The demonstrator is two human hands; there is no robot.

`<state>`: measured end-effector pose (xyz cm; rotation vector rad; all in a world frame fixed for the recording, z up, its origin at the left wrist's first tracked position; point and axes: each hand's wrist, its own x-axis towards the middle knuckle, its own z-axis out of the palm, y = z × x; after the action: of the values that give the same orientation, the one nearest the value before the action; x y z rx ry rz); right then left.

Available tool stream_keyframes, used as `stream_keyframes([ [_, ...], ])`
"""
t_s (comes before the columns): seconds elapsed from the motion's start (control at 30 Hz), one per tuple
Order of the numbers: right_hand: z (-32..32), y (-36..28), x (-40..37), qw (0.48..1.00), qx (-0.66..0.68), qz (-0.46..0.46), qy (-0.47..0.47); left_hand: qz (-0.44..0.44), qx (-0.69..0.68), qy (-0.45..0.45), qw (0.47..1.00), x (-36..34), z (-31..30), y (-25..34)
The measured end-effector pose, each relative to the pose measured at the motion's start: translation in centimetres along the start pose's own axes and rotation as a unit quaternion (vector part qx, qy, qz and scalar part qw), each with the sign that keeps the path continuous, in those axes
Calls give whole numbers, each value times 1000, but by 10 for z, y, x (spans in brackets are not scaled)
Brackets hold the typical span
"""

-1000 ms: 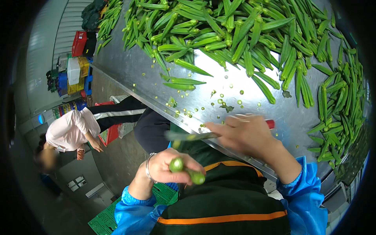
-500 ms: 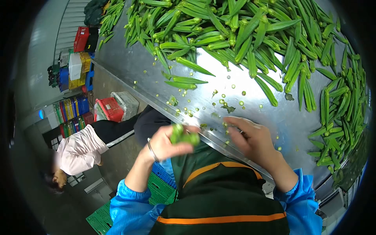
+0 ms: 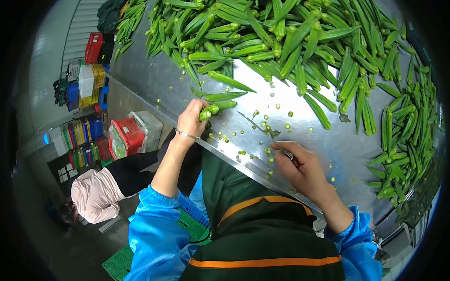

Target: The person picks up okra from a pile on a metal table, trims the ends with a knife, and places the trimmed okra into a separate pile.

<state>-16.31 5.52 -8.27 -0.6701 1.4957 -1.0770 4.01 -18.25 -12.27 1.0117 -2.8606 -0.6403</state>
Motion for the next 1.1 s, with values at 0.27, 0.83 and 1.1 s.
stream_keyframes([
  [0.27, 7, -13, 7, 999, -38, -37, 1, 56, 7, 10, 998, -7, 15, 18],
  [0.83, 8, -29, 17, 910, -256, -315, 86, -194, -577, -92, 788, -50, -35, 116],
  [1.1, 9, -27, 20, 898, -289, -325, 64, -174, -571, -90, 797, -58, -41, 123],
])
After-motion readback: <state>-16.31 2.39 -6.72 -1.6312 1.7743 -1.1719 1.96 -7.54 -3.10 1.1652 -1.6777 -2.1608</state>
